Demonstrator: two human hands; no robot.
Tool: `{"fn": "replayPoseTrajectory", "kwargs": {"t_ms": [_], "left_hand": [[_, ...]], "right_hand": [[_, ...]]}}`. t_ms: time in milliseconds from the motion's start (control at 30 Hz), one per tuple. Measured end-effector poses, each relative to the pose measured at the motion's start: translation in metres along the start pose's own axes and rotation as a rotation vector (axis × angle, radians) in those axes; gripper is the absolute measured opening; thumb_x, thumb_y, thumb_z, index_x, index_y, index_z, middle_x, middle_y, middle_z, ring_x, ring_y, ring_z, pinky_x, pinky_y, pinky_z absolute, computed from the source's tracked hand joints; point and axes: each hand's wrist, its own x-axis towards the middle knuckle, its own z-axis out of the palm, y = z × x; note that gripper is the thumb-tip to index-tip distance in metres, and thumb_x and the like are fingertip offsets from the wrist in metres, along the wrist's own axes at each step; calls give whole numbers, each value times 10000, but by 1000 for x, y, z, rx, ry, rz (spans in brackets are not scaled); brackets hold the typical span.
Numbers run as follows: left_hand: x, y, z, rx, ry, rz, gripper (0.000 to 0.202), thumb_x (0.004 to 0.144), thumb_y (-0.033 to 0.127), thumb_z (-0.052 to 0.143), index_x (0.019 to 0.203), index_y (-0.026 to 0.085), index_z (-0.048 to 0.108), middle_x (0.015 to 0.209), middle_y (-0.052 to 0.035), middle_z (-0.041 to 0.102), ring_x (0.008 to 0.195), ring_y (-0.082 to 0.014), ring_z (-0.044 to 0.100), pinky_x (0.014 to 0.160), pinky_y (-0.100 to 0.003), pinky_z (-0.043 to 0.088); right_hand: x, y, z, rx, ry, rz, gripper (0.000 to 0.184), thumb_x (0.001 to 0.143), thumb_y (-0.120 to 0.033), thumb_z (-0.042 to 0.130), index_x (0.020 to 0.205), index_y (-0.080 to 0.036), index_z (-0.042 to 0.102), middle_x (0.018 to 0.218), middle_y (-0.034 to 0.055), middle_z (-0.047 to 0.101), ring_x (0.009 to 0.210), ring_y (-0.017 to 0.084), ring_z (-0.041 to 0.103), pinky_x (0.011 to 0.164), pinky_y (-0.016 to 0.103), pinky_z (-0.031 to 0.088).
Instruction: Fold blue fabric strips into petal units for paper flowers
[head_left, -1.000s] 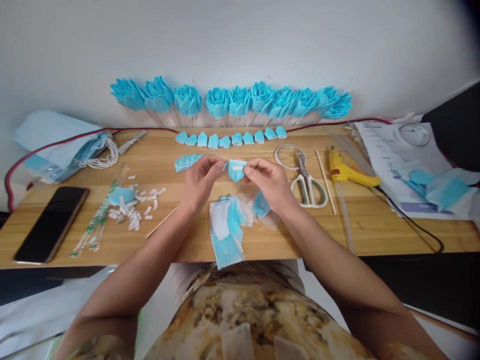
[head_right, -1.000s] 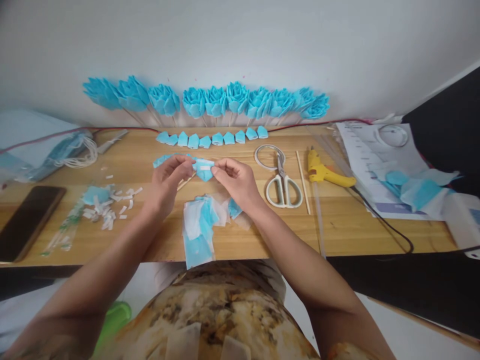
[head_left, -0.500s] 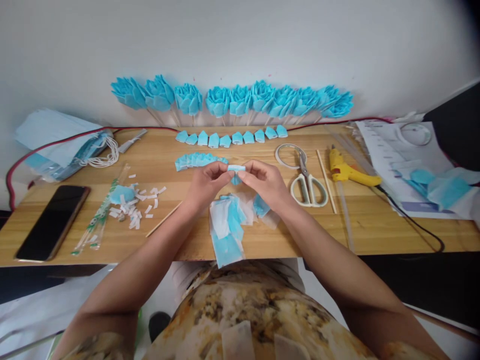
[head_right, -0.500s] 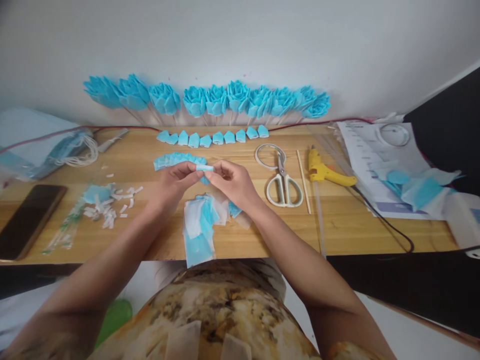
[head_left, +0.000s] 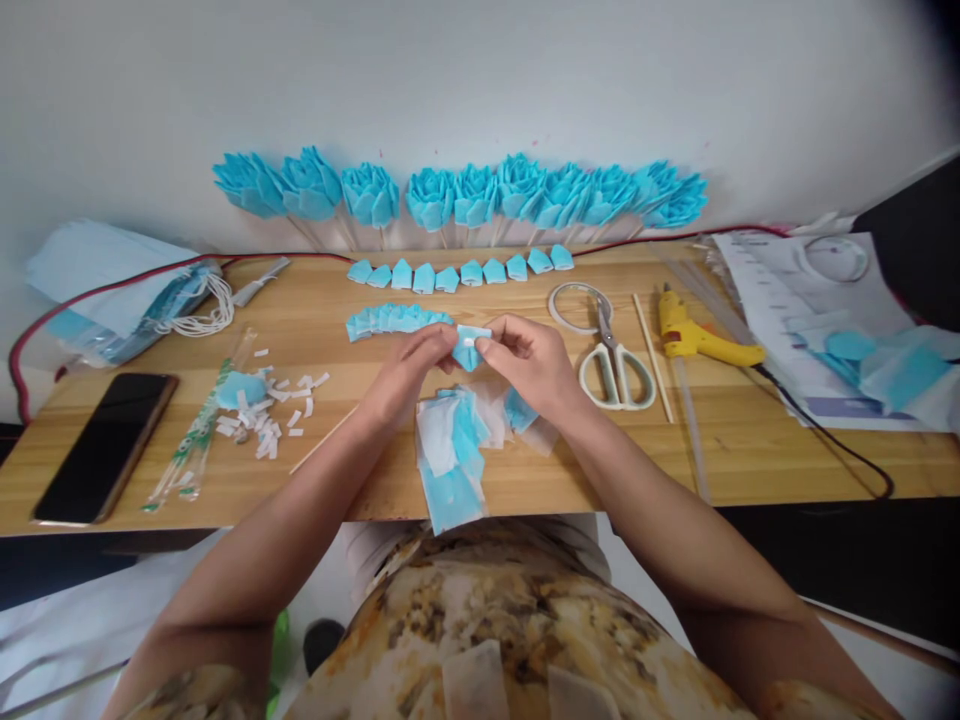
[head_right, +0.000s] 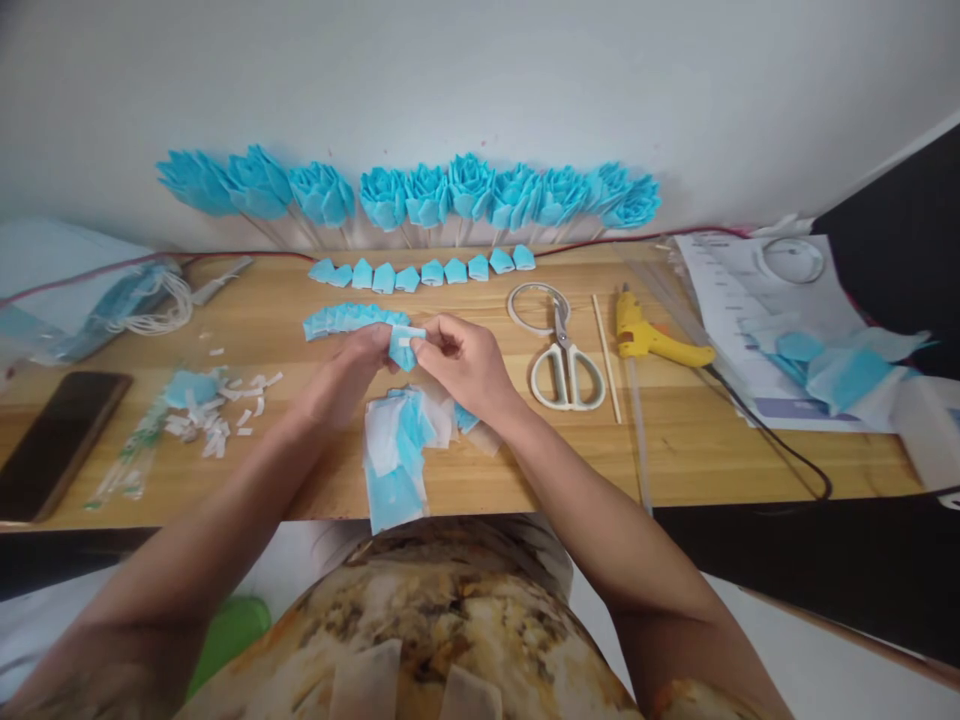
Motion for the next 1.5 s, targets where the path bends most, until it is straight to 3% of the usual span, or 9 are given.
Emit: {"fn": "replayPoseTrajectory", "kwargs": {"t_ms": [133,233,500,667,767,867,967,1100,1500], "left_hand": [[-1,3,-2,-24,23,59,292,872,436,570,766,187,678,739,-23,603,726,-160,522,725,-298,427],[-2,6,-2,12,51,18,259,832,408,666,703,184,652,702,-9,600,723,-149,522,721,-277,417],[1,5,0,-21,128,-53,186,680,347,788,737,191,702,638,22,586,629,-117,484,646,-259,387],[3,1,-2,-41,166,-46,166,679,319,784,677,189,681,579,37,538,586,-99,441,606,-251,356],[3,1,-2,-37,217,-24,166,685,321,770,661,188,674,573,39,539,580,-97,444,603,-253,356],[3,3,0,-7,256,9,161,685,308,770,648,188,669,583,44,553,573,-88,432,607,-251,362],[2,4,4,-4,256,29,151,674,301,780,660,187,681,608,41,585,578,-83,442,611,-247,375],[2,3,6,-5,244,12,159,654,309,799,674,187,698,628,31,605,594,-89,468,600,-244,384],[0,0,5,16,233,19,174,627,315,855,687,189,750,696,8,680,658,-110,545,655,-247,442]], "right_hand": [[2,3,-2,-11,28,-13,225,792,-356,619,662,-213,503,632,-34,472,622,114,432,597,270,360],[2,5,-2,2,18,-23,214,791,-356,623,677,-207,522,640,-35,480,619,109,436,597,269,359],[1,7,1,-45,3,-62,193,792,-325,621,669,-202,537,625,-42,484,593,97,412,567,265,325],[2,10,-1,-34,-8,-59,161,827,-318,611,725,-195,616,653,-31,559,606,106,487,596,266,387],[1,10,-2,-58,79,-108,141,867,-283,575,887,-205,691,768,-5,675,693,132,597,675,281,469],[-2,8,0,-217,199,-258,96,865,-229,587,843,-216,680,791,3,702,729,145,619,726,298,491],[-3,8,3,-364,184,-370,119,865,-207,606,756,-222,650,733,2,679,719,156,607,721,310,477],[-2,13,4,-447,162,-412,108,885,-189,616,813,-225,688,750,5,693,746,163,625,720,308,464],[0,18,3,-438,132,-380,82,878,-220,643,825,-215,704,761,21,714,738,169,633,719,311,472]]}}
